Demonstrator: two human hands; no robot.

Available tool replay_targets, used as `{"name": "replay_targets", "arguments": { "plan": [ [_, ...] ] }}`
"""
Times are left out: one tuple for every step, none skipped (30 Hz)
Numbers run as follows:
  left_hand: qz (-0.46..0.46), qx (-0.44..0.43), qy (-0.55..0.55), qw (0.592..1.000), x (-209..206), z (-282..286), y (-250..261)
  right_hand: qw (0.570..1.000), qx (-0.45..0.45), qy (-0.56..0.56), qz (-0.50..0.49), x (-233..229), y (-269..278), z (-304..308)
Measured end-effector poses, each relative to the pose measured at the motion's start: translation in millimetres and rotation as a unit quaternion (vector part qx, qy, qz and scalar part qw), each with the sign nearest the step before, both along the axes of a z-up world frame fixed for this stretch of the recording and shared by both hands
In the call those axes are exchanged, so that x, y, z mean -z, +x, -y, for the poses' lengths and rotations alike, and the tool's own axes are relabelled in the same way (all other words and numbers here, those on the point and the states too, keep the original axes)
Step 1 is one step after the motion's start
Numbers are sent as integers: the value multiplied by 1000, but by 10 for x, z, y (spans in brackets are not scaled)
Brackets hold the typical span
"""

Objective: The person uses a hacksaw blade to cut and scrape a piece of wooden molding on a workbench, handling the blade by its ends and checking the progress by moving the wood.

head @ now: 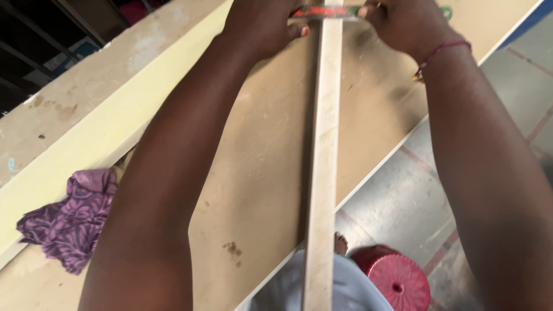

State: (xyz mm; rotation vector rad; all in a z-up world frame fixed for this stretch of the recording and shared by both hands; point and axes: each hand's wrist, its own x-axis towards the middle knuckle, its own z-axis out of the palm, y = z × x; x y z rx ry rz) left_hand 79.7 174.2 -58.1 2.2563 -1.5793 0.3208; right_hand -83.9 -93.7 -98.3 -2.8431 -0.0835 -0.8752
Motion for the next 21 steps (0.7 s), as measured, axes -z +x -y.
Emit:
{"name": "replay_targets", "arguments": {
  "plan": [
    [-12,-3,-5,1000,36,-4,-13,1000,-6,-8,12,36,-15,-9],
    [-21,-5,-14,1000,33,0,-17,1000,-4,-9,14,56,-40,-28],
    [37,13,-47,998,53,-37,-52,1000,-1,-9,16,60,-69,-52],
    [100,31,-84,991,48,-78,-80,1000,9,-1,9,46,-73,-86],
    [161,48,-122,978,15,-94,-86,1000,19,8,3,12,-71,-106],
    [99,33,-82,991,-20,-82,-78,1000,13,2,9,-20,-85,-107],
    [36,18,-41,998,-60,-59,-48,1000,7,-5,14,-51,-87,-100],
    [-33,0,2,999,-35,-53,-47,1000,-2,-11,14,-38,-112,-108],
    [-43,0,-12,999,16,-41,-55,1000,1,-3,4,-12,-143,-126],
    [-45,-2,-30,999,10,-4,-7,1000,2,-1,1,-47,-99,-120],
    [-47,-3,-48,998,10,44,45,1000,2,2,-1,-89,-58,-109],
    [7,10,-88,996,9,92,110,1000,14,9,16,-125,-6,-105],
    [60,22,-128,990,23,146,172,999,25,16,33,-139,30,-107],
    [110,35,-164,980,63,198,225,998,37,27,47,-127,58,-108],
    [92,34,-179,979,84,262,301,997,54,45,46,-133,121,-84],
    [72,34,-193,978,105,336,373,994,72,64,43,-131,179,-52],
    [52,34,-206,977,120,417,443,992,90,83,41,-127,240,-13],
    [9,9,-188,982,154,501,483,989,95,105,32,-105,277,25],
    [-33,-15,-169,985,182,583,521,987,99,128,24,-83,316,58],
    [-71,-43,-150,985,187,631,584,983,99,151,18,-79,383,75],
    [-65,-43,-154,985,202,677,626,984,87,154,28,-75,420,111]
  ]
}}
